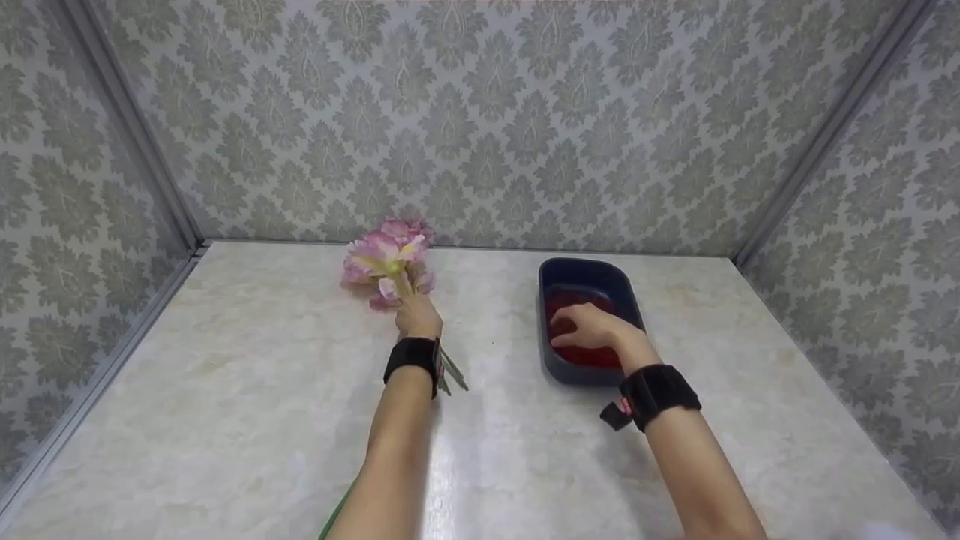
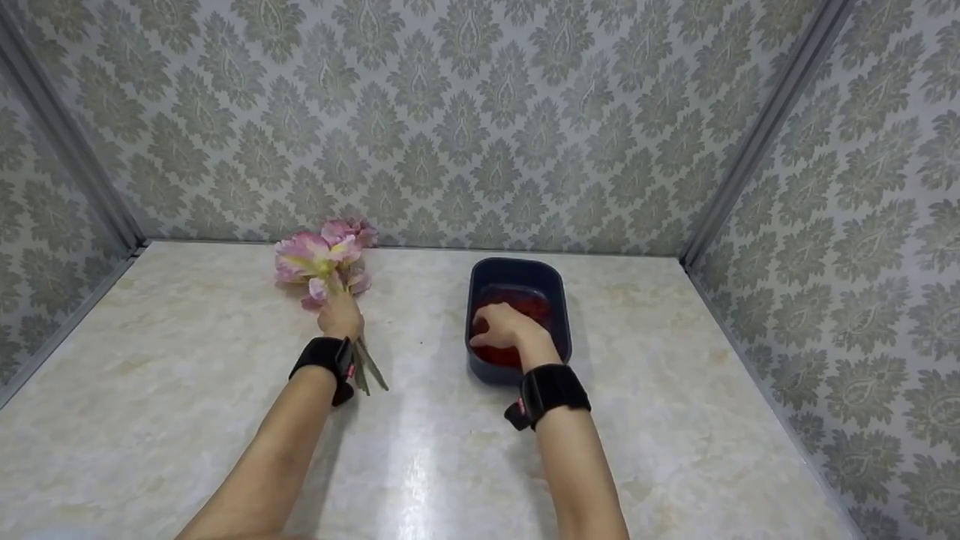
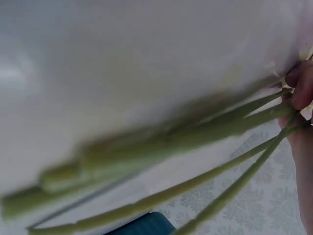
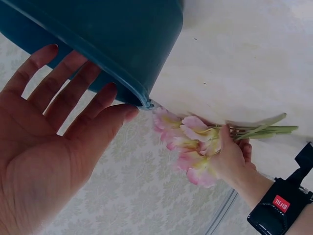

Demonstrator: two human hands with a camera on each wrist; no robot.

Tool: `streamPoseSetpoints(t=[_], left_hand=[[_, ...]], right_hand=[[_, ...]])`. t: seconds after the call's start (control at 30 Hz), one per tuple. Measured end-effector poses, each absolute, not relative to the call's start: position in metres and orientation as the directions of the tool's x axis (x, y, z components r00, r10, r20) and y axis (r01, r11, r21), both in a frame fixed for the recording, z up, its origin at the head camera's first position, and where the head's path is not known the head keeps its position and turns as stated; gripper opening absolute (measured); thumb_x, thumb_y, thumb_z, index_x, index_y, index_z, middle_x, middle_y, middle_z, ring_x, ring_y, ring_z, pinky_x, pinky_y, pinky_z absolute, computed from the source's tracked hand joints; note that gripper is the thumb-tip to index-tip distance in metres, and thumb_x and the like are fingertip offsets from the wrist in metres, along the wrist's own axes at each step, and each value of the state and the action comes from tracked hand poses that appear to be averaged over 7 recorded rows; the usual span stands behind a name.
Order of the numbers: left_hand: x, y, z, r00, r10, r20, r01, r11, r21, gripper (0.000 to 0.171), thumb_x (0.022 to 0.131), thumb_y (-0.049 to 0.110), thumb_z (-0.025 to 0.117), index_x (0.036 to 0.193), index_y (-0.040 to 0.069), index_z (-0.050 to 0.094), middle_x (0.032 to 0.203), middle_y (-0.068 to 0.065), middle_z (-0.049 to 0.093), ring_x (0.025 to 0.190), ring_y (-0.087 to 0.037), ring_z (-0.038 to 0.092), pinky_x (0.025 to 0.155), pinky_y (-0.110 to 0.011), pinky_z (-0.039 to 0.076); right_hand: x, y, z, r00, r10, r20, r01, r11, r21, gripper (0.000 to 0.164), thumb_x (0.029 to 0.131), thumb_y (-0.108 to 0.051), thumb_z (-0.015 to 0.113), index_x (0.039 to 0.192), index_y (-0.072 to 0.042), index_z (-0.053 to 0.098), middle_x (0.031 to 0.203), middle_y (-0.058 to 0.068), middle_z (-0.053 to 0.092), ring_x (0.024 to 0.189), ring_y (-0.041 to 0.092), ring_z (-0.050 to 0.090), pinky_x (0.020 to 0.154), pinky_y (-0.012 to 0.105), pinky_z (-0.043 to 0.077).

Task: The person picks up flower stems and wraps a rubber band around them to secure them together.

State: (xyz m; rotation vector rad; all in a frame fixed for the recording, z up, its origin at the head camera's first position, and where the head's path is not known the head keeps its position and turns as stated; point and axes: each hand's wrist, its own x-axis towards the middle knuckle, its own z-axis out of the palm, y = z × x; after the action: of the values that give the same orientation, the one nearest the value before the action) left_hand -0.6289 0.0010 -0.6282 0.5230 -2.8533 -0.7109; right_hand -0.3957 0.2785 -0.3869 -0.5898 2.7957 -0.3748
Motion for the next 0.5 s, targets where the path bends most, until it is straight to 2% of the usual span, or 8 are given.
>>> streamPoseSetpoints(t=[0.1, 0.13, 0.17, 0.23, 0.43, 0.47, 0.5], left_hand=[[-0.555, 0.002, -0.548, -0.942, -0.335, -0.013, -0.299, 0.821, 0.486, 0.034, 0.102, -0.002, 0.050, 0.127, -0.001, 0.073, 0.135, -0.018, 0.069, 0.111, -0.037, 0.074, 0.084, -0.046, 0.065], [-0.541, 0.001, -0.533, -0.947, -0.320, -0.025, -0.291, 0.823, 0.488, 0.031, 0.101, -0.003, 0.051, 0.123, -0.002, 0.074, 0.127, -0.022, 0.072, 0.110, -0.037, 0.075, 0.085, -0.045, 0.065], [-0.534, 0.000, -0.525, -0.953, -0.298, -0.059, -0.288, 0.823, 0.490, 0.031, 0.102, -0.002, 0.051, 0.124, -0.003, 0.073, 0.129, -0.022, 0.072, 0.113, -0.038, 0.074, 0.088, -0.045, 0.065], [-0.541, -0.002, -0.535, -0.959, -0.278, -0.052, -0.265, 0.822, 0.504, 0.030, 0.102, -0.001, 0.052, 0.123, -0.004, 0.073, 0.127, -0.025, 0.072, 0.113, -0.039, 0.074, 0.089, -0.046, 0.065], [-0.594, -0.007, -0.610, -0.936, -0.300, 0.185, -0.155, 0.823, 0.547, 0.021, 0.095, -0.002, 0.054, 0.102, -0.006, 0.073, 0.103, -0.026, 0.075, 0.089, -0.041, 0.077, 0.071, -0.050, 0.065], [-0.577, -0.009, -0.593, -0.946, -0.283, 0.160, -0.146, 0.809, 0.570, 0.021, 0.097, -0.002, 0.054, 0.105, -0.006, 0.072, 0.106, -0.027, 0.075, 0.093, -0.041, 0.077, 0.076, -0.051, 0.066], [-0.576, -0.011, -0.592, -0.951, -0.271, 0.149, -0.135, 0.797, 0.589, 0.022, 0.098, -0.002, 0.052, 0.107, -0.007, 0.071, 0.108, -0.028, 0.074, 0.095, -0.043, 0.076, 0.079, -0.052, 0.065]], right_hand=[[-0.395, 0.277, -0.388, -0.883, -0.419, -0.210, -0.350, 0.887, -0.302, 0.040, 0.104, -0.023, 0.067, 0.134, 0.003, 0.066, 0.137, 0.024, 0.067, 0.136, 0.044, 0.058, 0.119, 0.057, 0.045], [-0.395, 0.277, -0.388, -0.883, -0.419, -0.211, -0.349, 0.887, -0.301, 0.041, 0.104, -0.023, 0.067, 0.135, 0.003, 0.066, 0.137, 0.024, 0.067, 0.136, 0.043, 0.058, 0.118, 0.057, 0.045], [-0.394, 0.277, -0.388, -0.883, -0.417, -0.213, -0.347, 0.888, -0.300, 0.041, 0.104, -0.024, 0.067, 0.135, 0.003, 0.065, 0.138, 0.024, 0.067, 0.136, 0.044, 0.058, 0.118, 0.057, 0.046], [-0.394, 0.276, -0.388, -0.885, -0.412, -0.218, -0.341, 0.891, -0.299, 0.041, 0.104, -0.024, 0.067, 0.135, 0.003, 0.066, 0.138, 0.024, 0.067, 0.136, 0.044, 0.057, 0.118, 0.057, 0.045], [-0.393, 0.274, -0.384, -0.891, -0.401, -0.215, -0.328, 0.894, -0.306, 0.039, 0.103, -0.023, 0.068, 0.133, 0.002, 0.067, 0.135, 0.023, 0.068, 0.134, 0.042, 0.059, 0.118, 0.056, 0.046], [-0.393, 0.274, -0.383, -0.889, -0.407, -0.209, -0.337, 0.891, -0.304, 0.039, 0.103, -0.023, 0.069, 0.132, 0.002, 0.067, 0.135, 0.024, 0.068, 0.133, 0.042, 0.059, 0.118, 0.056, 0.047], [-0.393, 0.274, -0.382, -0.888, -0.412, -0.204, -0.343, 0.889, -0.304, 0.038, 0.103, -0.022, 0.069, 0.131, 0.002, 0.067, 0.134, 0.024, 0.069, 0.133, 0.042, 0.060, 0.117, 0.056, 0.047]])
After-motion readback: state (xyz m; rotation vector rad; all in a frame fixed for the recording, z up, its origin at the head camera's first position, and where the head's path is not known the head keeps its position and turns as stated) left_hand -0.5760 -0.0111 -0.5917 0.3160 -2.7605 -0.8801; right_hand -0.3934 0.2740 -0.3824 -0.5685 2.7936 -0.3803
